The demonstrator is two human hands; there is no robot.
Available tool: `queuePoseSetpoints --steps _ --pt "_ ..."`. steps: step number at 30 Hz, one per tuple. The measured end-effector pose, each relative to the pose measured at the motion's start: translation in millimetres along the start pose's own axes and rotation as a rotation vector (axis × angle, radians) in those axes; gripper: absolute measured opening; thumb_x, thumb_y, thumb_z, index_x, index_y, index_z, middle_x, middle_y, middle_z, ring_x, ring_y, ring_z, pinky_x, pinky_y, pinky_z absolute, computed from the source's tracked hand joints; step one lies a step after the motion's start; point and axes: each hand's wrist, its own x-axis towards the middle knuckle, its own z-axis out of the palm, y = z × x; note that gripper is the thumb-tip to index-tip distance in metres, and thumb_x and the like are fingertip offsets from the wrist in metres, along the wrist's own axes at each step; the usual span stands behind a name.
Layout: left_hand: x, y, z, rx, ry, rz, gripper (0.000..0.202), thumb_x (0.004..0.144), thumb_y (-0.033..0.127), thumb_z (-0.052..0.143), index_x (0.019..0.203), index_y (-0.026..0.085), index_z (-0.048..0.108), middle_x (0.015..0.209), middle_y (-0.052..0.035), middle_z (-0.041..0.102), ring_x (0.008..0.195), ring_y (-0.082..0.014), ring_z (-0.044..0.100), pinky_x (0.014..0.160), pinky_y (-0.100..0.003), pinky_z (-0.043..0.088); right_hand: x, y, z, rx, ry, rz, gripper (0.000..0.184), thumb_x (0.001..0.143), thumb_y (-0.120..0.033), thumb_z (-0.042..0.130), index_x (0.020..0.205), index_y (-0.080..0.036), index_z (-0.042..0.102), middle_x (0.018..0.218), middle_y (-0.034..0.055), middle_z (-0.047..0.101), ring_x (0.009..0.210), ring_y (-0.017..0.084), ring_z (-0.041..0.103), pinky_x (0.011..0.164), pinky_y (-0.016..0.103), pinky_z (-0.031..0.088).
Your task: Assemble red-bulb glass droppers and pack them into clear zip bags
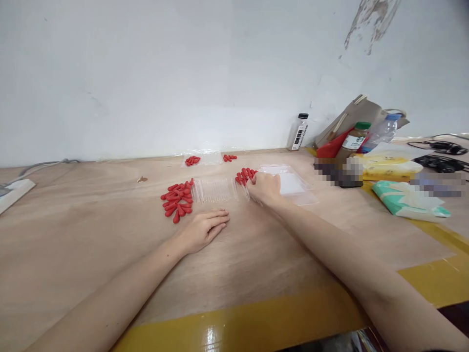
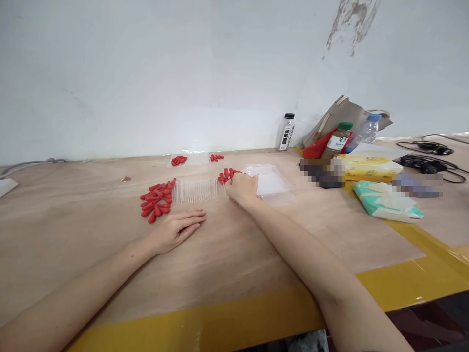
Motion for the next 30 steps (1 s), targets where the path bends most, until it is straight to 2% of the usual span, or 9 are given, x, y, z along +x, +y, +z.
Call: queuePoseSetpoints --steps 4,8,13,16,19,21,23,26,30 --pt "-0.2 2.3 -0.9 -0.020 -0.027 -0.005 0.030 0.088 0.024 0.041 0.111 0.018 0.059 0.115 -0.0056 0.060 0.109 -0.0160 0.054 0.094 -0.033 0.045 4.4 -4.8 10.0 -0.039 -0.031 0.028 0.025 0.076 -0.029 0.042 0.073 -0.016 0.063 0.077 0.0105 0.066 0.074 0.024 0.059 0.077 0.039 0.027" --pt "1.0 4.3 -3.2 -0.026 -0.028 -0.019 0.030 0.087 0.024 0.042 0.111 0.018 0.059 0.114 -0.0055 0.061 0.108 -0.0160 0.054 0.093 -0.033 0.046 1.8 -3.2 10.3 -0.059 -0.046 0.013 0.031 0.079 -0.035 0.039 0.074 -0.016 0.063 0.076 0.0106 0.065 0.075 0.024 0.059 0.077 0.041 0.025" --pt "2.7 4.2 -2.0 -0.024 -0.004 -0.022 0.029 0.087 0.024 0.043 0.109 0.018 0.060 0.112 -0.0047 0.062 0.107 -0.0159 0.055 0.093 -0.032 0.046 -3.2 -10.7 9.7 -0.044 0.026 -0.099 0.036 0.081 -0.043 0.037 0.081 -0.017 0.062 0.078 0.0092 0.065 0.077 0.023 0.057 0.078 0.040 0.024" --pt "2.2 3.3 -0.4 -0.017 -0.015 -0.020 0.029 0.087 0.024 0.042 0.110 0.018 0.059 0.111 -0.0042 0.062 0.107 -0.0155 0.055 0.093 -0.032 0.045 -3.9 -23.0 12.4 -0.046 -0.030 -0.169 0.033 0.080 -0.041 0.041 0.077 -0.017 0.063 0.078 0.0095 0.064 0.080 0.024 0.056 0.077 0.040 0.025" --pt "1.1 3.3 0.1 0.004 -0.013 -0.013 0.028 0.088 0.024 0.041 0.109 0.018 0.058 0.111 -0.0045 0.062 0.105 -0.0154 0.055 0.090 -0.030 0.045 -2.2 -34.3 15.2 -0.071 -0.097 -0.156 0.027 0.078 -0.036 0.045 0.078 -0.015 0.063 0.081 0.0120 0.064 0.082 0.025 0.056 0.078 0.042 0.025" --pt "1.2 3.6 -1.6 0.082 0.038 -0.034 0.026 0.086 0.025 0.043 0.104 0.020 0.060 0.107 -0.0053 0.062 0.098 -0.0172 0.057 0.085 -0.032 0.046 0.3 -39.1 16.2 -0.074 -0.141 -0.124 0.023 0.076 -0.031 0.047 0.079 -0.015 0.063 0.085 0.0130 0.064 0.085 0.027 0.056 0.079 0.043 0.024" --pt "2.1 3.0 -6.2 0.232 0.139 -0.116 0.021 0.083 0.028 0.047 0.096 0.020 0.061 0.098 -0.0070 0.062 0.089 -0.0208 0.057 0.079 -0.037 0.044 3.3 -41.7 16.8 -0.068 -0.183 -0.089 0.020 0.074 -0.028 0.049 0.079 -0.016 0.064 0.088 0.0131 0.064 0.089 0.028 0.056 0.080 0.044 0.024" --pt "3.3 -1.4 -18.6 0.468 0.258 -0.334 0.021 0.076 0.036 0.053 0.085 0.017 0.058 0.086 -0.0096 0.059 0.085 -0.0268 0.054 0.075 -0.042 0.041 7.2 -43.4 17.6 -0.057 -0.216 -0.055 0.017 0.072 -0.025 0.050 0.077 -0.017 0.064 0.090 0.0126 0.064 0.093 0.029 0.055 0.080 0.045 0.024" --pt "0.5 -10.5 -36.3 0.623 0.145 -0.579 0.034 0.069 0.048 0.055 0.081 0.016 0.051 0.082 -0.0128 0.056 0.080 -0.0311 0.053 0.069 -0.042 0.040 8.9 -44.3 17.2 -0.043 -0.225 -0.038 0.017 0.072 -0.025 0.050 0.078 -0.017 0.064 0.090 0.0123 0.064 0.094 0.029 0.054 0.079 0.044 0.026"
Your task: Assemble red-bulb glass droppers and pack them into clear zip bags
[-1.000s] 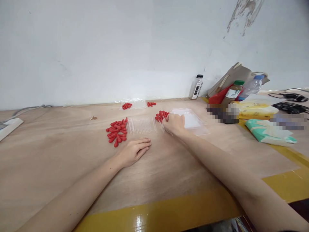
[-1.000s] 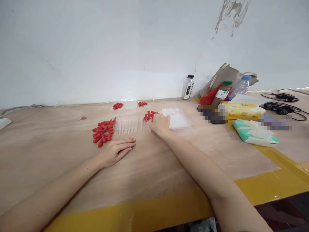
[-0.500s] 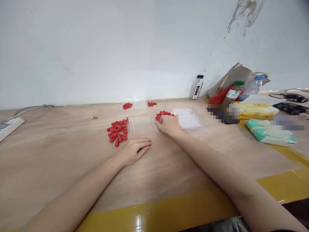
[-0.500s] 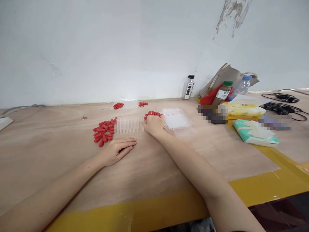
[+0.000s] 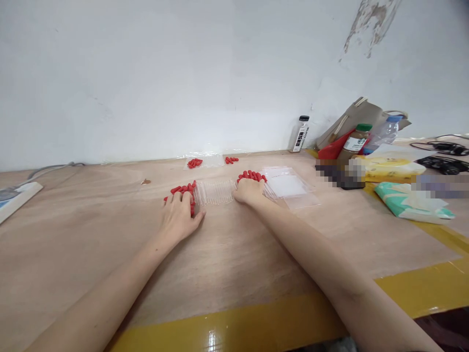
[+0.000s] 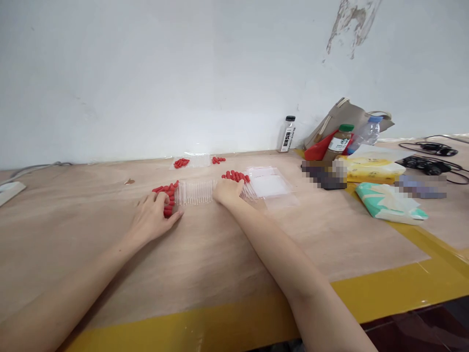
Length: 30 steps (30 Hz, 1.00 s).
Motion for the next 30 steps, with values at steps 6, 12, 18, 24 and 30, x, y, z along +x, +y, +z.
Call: queuePoseSetpoints --steps 6,12,18,24,30 --pt "-0.2 -6.5 -3.0 0.073 -0.163 -0.025 0.040 0.077 0.053 0.042 0.088 0.015 0.049 0.079 -0.0135 0.060 0.071 -0.0296 0.058 0.062 -0.039 0.041 -13.9 10.0 -9.3 0.026 0.086 -0.062 0.027 0.079 -0.030 0.041 0.074 -0.016 0.063 0.081 0.0118 0.065 0.082 0.025 0.057 0.075 0.040 0.029" --pt "-2.4 -2.3 0.7 0.218 -0.094 0.099 0.021 0.081 0.031 0.042 0.078 0.014 0.053 0.076 -0.0138 0.061 0.071 -0.0296 0.059 0.063 -0.038 0.042 -53.0 37.7 -14.6 -0.028 0.212 -0.243 0.029 0.084 -0.034 0.039 0.074 -0.015 0.059 0.074 0.0102 0.064 0.071 0.022 0.056 0.075 0.039 0.027" --pt "-3.2 3.7 -5.1 0.290 0.033 0.189 0.022 0.084 0.024 0.039 0.075 0.013 0.056 0.075 -0.0143 0.059 0.071 -0.0278 0.058 0.063 -0.037 0.040 -72.7 60.1 -3.1 -0.083 0.288 -0.353 0.023 0.085 -0.033 0.039 0.077 -0.015 0.053 0.075 0.0088 0.063 0.074 0.022 0.056 0.070 0.034 0.024" --pt "-9.7 24.1 1.8 -0.179 0.057 0.221 0.021 0.087 0.027 0.038 0.081 0.015 0.053 0.077 -0.0082 0.059 0.070 -0.0207 0.057 0.058 -0.030 0.042 -67.6 70.1 5.6 0.134 0.296 -0.405 0.014 0.087 -0.025 0.038 0.089 -0.015 0.048 0.082 0.0057 0.064 0.073 0.017 0.056 0.072 0.031 0.026" --pt "-11.8 33.2 15.5 -0.609 -0.075 0.210 0.018 0.082 0.025 0.049 0.095 0.017 0.058 0.078 -0.0039 0.063 0.073 -0.0174 0.059 0.065 -0.030 0.047 -76.0 70.7 7.8 0.225 0.298 -0.634 0.024 0.087 -0.016 0.040 0.106 -0.018 0.054 0.092 0.0058 0.064 0.083 0.015 0.056 0.078 0.031 0.025"
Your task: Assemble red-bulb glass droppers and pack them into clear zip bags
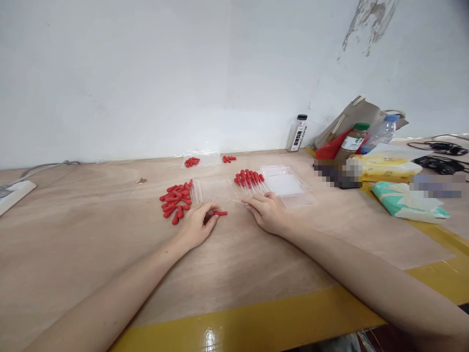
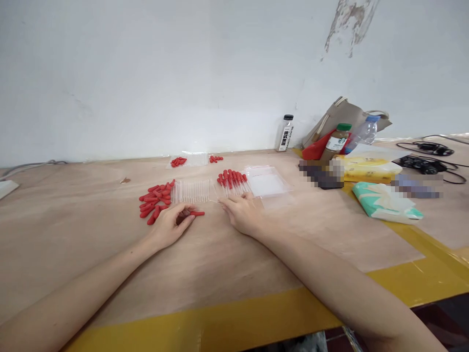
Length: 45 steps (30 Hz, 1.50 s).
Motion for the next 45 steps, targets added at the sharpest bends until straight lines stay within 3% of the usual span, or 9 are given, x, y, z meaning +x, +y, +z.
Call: queuePoseSetpoints --steps 3,5,10,19,29,36,45 --pt "2.4 0.4 0.3 -0.024 -0.031 0.056 0.028 0.081 0.024 0.051 0.106 0.018 0.058 0.095 -0.0069 0.063 0.081 -0.0183 0.059 0.071 -0.032 0.048 -2.0 -4.4 1.3 0.016 -0.018 -0.057 0.024 0.088 -0.017 0.039 0.100 -0.019 0.060 0.090 0.0056 0.064 0.083 0.014 0.055 0.080 0.032 0.024" --pt "4.5 1.0 1.0 -0.020 -0.058 0.075 0.026 0.081 0.028 0.051 0.103 0.020 0.062 0.099 -0.0064 0.062 0.084 -0.0187 0.058 0.073 -0.033 0.047 -2.6 -6.6 2.6 0.036 -0.017 -0.061 0.023 0.088 -0.019 0.040 0.097 -0.019 0.061 0.090 0.0053 0.063 0.082 0.014 0.055 0.081 0.032 0.024" --pt "8.2 4.6 3.6 -0.062 -0.042 0.037 0.020 0.083 0.031 0.050 0.086 0.021 0.067 0.089 -0.0030 0.064 0.083 -0.0173 0.057 0.075 -0.031 0.043 -3.7 -10.4 4.6 0.079 0.011 -0.081 0.020 0.088 -0.021 0.041 0.093 -0.018 0.061 0.087 0.0041 0.064 0.082 0.013 0.055 0.082 0.033 0.024" --pt "3.5 15.2 -0.1 -0.210 -0.068 -0.067 0.020 0.085 0.033 0.046 0.087 0.018 0.060 0.080 0.0004 0.064 0.071 -0.0134 0.056 0.064 -0.024 0.041 -2.1 -14.9 2.2 0.114 0.047 -0.088 0.019 0.088 -0.023 0.041 0.091 -0.018 0.060 0.087 0.0040 0.065 0.079 0.013 0.056 0.082 0.034 0.025" --pt "0.2 13.1 1.2 -0.329 -0.094 -0.094 0.019 0.084 0.033 0.049 0.087 0.018 0.060 0.081 0.0003 0.064 0.073 -0.0136 0.058 0.064 -0.023 0.044 -1.6 -12.0 4.7 0.154 0.050 -0.094 0.019 0.087 -0.022 0.044 0.094 -0.021 0.062 0.085 0.0022 0.065 0.079 0.012 0.056 0.083 0.033 0.025" --pt "-3.8 11.9 2.7 -0.318 -0.073 0.015 0.017 0.084 0.029 0.050 0.087 0.020 0.064 0.082 0.0011 0.067 0.074 -0.0128 0.060 0.066 -0.022 0.046 1.5 -7.7 7.9 0.148 0.040 -0.156 0.021 0.085 -0.017 0.046 0.094 -0.022 0.064 0.085 0.0018 0.066 0.073 0.011 0.055 0.080 0.033 0.024" --pt "-4.1 12.2 1.2 -0.093 -0.008 0.194 0.017 0.085 0.028 0.049 0.084 0.017 0.062 0.072 -0.0012 0.063 0.065 -0.0128 0.056 0.062 -0.024 0.043 0.7 -15.4 2.5 -0.101 0.038 -0.268 0.023 0.080 -0.010 0.044 0.086 -0.018 0.065 0.073 0.0025 0.062 0.061 0.011 0.046 0.068 0.031 0.021"
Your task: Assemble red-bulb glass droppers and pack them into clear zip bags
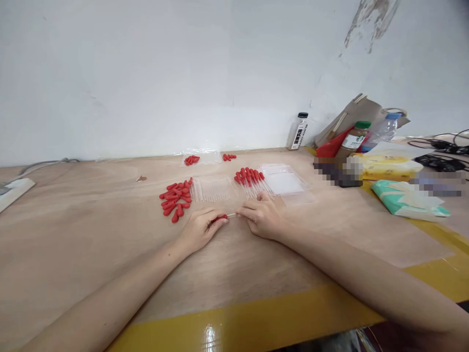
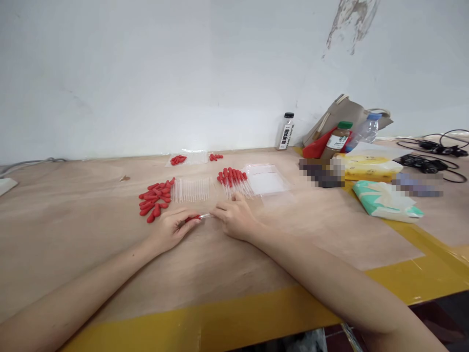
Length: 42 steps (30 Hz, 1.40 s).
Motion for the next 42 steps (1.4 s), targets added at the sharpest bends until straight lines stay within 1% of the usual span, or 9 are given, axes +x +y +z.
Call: queuePoseSetpoints --steps 4,14,26,29,32,34,37,40,42 --pt "0.3 -0.7 0.1 0.070 -0.020 0.061 0.016 0.085 0.026 0.047 0.084 0.015 0.059 0.071 -0.0020 0.059 0.066 -0.0134 0.053 0.063 -0.026 0.041 0.6 -2.9 -2.7 -0.051 -0.033 -0.027 0.020 0.077 -0.011 0.046 0.082 -0.017 0.064 0.069 0.0019 0.060 0.057 0.010 0.041 0.065 0.031 0.018" --pt "-0.1 -0.3 -0.4 0.065 -0.043 0.036 0.015 0.086 0.028 0.045 0.083 0.016 0.055 0.073 -0.0026 0.057 0.069 -0.0143 0.052 0.065 -0.027 0.041 4.2 -10.8 -7.7 0.052 -0.076 0.049 0.021 0.081 -0.014 0.044 0.082 -0.018 0.064 0.071 0.0013 0.062 0.059 0.010 0.044 0.067 0.030 0.018" --pt "-1.2 -0.2 -0.8 -0.032 -0.073 0.094 0.013 0.085 0.025 0.047 0.085 0.017 0.057 0.076 -0.0030 0.063 0.072 -0.0142 0.055 0.071 -0.028 0.042 7.0 -18.9 -7.7 0.174 -0.148 0.123 0.020 0.084 -0.019 0.043 0.081 -0.019 0.063 0.070 0.0007 0.065 0.059 0.010 0.048 0.070 0.030 0.019" --pt "0.7 -2.6 -3.1 -0.025 -0.060 0.101 0.013 0.083 0.027 0.052 0.085 0.018 0.060 0.077 -0.0021 0.065 0.073 -0.0143 0.057 0.076 -0.030 0.041 9.5 -19.5 -13.5 0.141 -0.172 0.110 0.022 0.086 -0.024 0.043 0.082 -0.019 0.064 0.073 0.0021 0.065 0.065 0.012 0.050 0.071 0.031 0.020" --pt "0.7 -8.0 -5.2 -0.020 -0.019 0.059 0.015 0.081 0.031 0.056 0.089 0.020 0.062 0.083 -0.0024 0.066 0.081 -0.0158 0.058 0.080 -0.032 0.041 11.4 -18.9 -21.4 0.037 -0.193 0.064 0.023 0.084 -0.028 0.045 0.080 -0.020 0.066 0.077 0.0047 0.064 0.075 0.016 0.052 0.069 0.032 0.021" --pt "-0.6 -11.7 -6.6 -0.026 0.012 -0.020 0.023 0.080 0.033 0.055 0.099 0.021 0.060 0.093 -0.0040 0.064 0.087 -0.0167 0.057 0.080 -0.031 0.043 12.0 -14.6 -25.2 -0.007 -0.209 0.076 0.023 0.083 -0.027 0.045 0.077 -0.019 0.065 0.077 0.0055 0.064 0.077 0.017 0.053 0.069 0.033 0.023" --pt "-3.2 -15.3 -8.7 -0.023 0.017 -0.137 0.031 0.081 0.034 0.053 0.109 0.020 0.055 0.098 -0.0061 0.060 0.084 -0.0171 0.057 0.074 -0.030 0.047 14.5 2.2 -26.2 0.047 -0.179 0.291 0.021 0.082 -0.025 0.045 0.076 -0.019 0.064 0.076 0.0036 0.065 0.073 0.016 0.055 0.068 0.031 0.027" --pt "-4.8 -16.7 -9.4 -0.037 -0.049 -0.150 0.024 0.082 0.032 0.050 0.101 0.019 0.059 0.098 -0.0066 0.060 0.080 -0.0164 0.057 0.070 -0.030 0.048 22.9 26.8 -22.9 0.134 -0.096 0.641 0.021 0.081 -0.027 0.044 0.077 -0.019 0.063 0.076 0.0024 0.066 0.070 0.015 0.057 0.064 0.027 0.033" --pt "-5.0 -17.0 -9.3 -0.044 -0.080 -0.140 0.022 0.082 0.031 0.050 0.097 0.019 0.060 0.100 -0.0068 0.060 0.080 -0.0164 0.057 0.070 -0.029 0.048 31.5 40.9 -19.0 0.111 -0.054 0.821 0.020 0.078 -0.028 0.046 0.081 -0.019 0.063 0.078 0.0030 0.066 0.072 0.016 0.058 0.063 0.026 0.034"
